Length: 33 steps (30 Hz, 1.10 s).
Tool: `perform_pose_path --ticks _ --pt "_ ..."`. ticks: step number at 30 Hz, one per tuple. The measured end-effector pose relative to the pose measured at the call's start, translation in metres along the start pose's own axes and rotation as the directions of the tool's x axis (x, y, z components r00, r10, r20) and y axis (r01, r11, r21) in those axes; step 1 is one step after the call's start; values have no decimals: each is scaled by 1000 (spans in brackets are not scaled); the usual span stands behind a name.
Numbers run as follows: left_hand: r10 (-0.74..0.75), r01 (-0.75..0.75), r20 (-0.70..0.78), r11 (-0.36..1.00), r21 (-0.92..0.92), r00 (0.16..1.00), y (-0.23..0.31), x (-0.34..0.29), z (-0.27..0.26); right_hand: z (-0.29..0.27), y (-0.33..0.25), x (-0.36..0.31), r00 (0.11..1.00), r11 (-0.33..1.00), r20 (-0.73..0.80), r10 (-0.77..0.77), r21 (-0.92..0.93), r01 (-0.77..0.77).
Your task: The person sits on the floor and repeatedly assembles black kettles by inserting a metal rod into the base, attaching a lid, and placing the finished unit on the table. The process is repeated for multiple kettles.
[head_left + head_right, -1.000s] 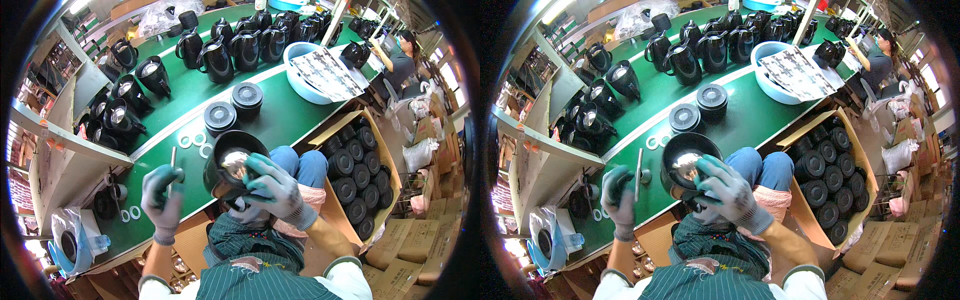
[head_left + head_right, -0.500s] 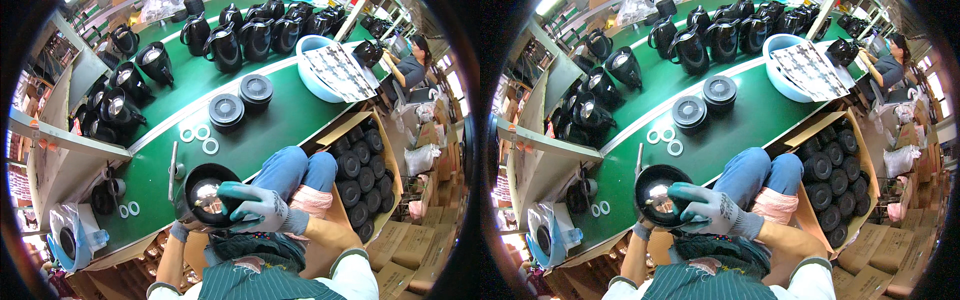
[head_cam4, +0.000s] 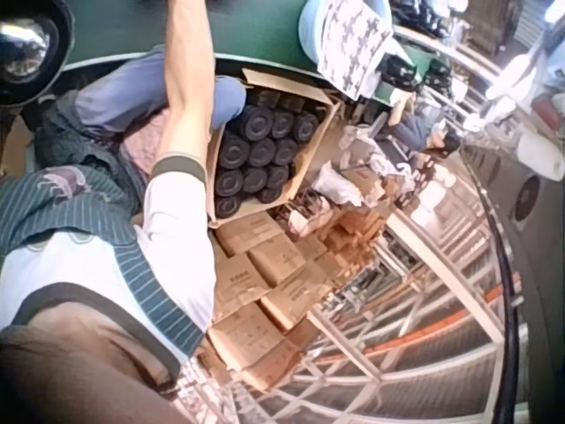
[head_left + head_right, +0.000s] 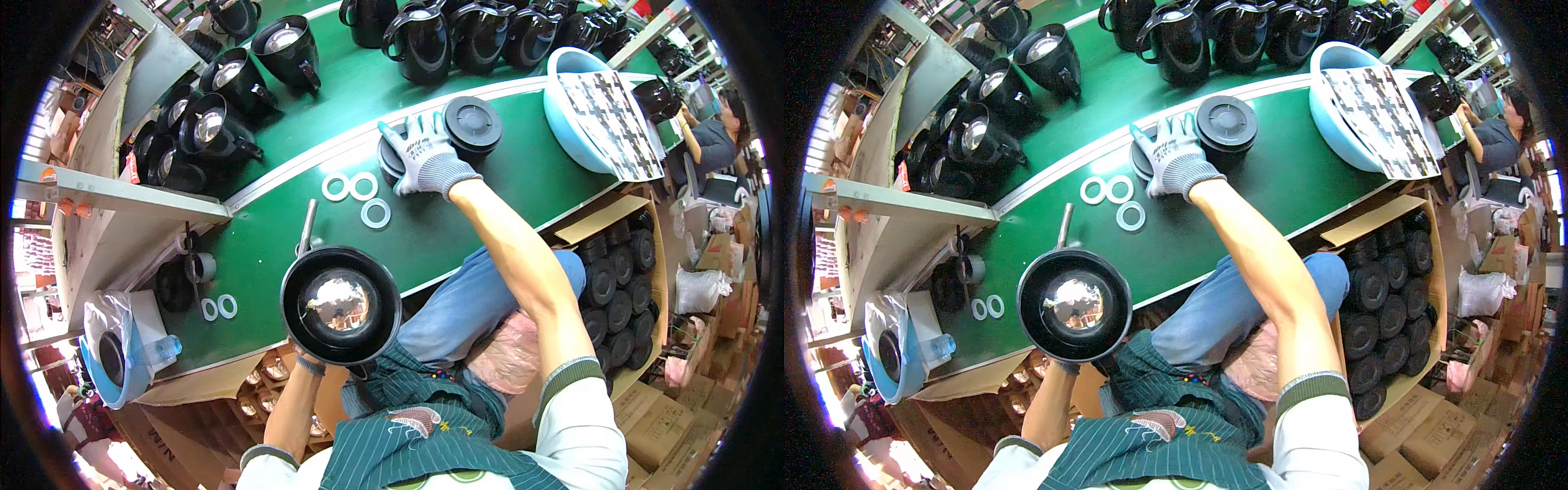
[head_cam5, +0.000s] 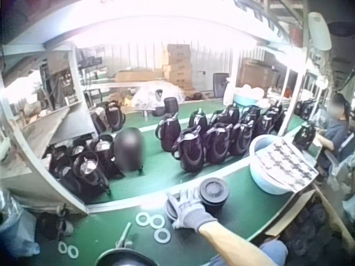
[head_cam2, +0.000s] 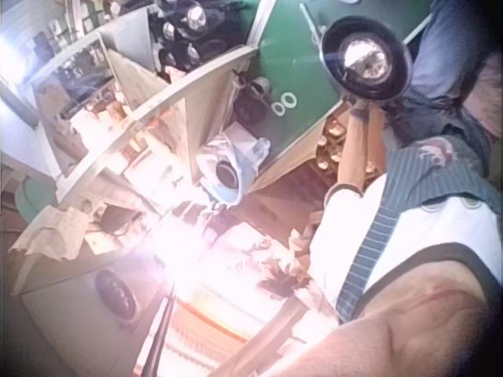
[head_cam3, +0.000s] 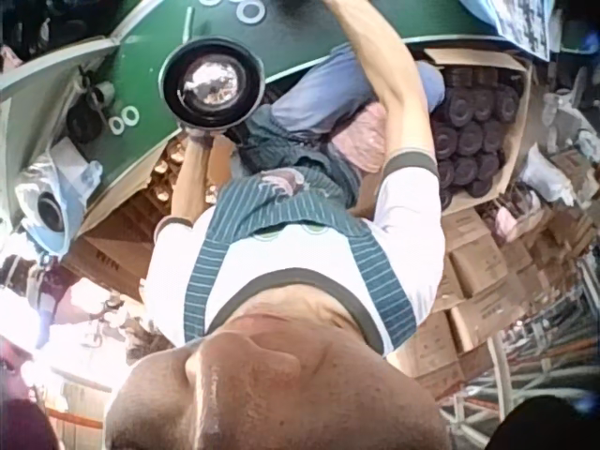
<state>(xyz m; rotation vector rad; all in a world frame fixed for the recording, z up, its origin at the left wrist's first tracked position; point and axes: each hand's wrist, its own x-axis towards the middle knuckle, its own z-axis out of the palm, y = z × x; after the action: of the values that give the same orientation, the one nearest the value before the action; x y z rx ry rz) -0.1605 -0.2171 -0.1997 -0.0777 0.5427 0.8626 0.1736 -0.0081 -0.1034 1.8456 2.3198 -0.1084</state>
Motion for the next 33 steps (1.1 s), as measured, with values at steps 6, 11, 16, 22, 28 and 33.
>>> perform_pose_path --ticks 6,11,16,22,28,33 --pt "-20 14 20 961 276 1000 -4 7 18 -54 -8 -101 904 708 -423 -65 619 341" --pt "-104 53 72 859 510 992 -10 18 52 -50 -44 -199 873 459 -465 -148 750 477" --pt "-144 58 89 781 622 986 -17 11 70 -28 -58 -242 813 480 -580 -52 700 529" --pt "-129 22 101 715 699 986 -15 -3 80 -18 -63 -272 704 523 -710 -16 594 611" --pt "-23 -119 154 527 841 988 -1 -5 105 -18 -52 -286 687 486 -715 134 651 583" --pt "143 -317 297 139 938 944 -7 21 145 -35 -58 -306 623 623 -781 50 512 591"
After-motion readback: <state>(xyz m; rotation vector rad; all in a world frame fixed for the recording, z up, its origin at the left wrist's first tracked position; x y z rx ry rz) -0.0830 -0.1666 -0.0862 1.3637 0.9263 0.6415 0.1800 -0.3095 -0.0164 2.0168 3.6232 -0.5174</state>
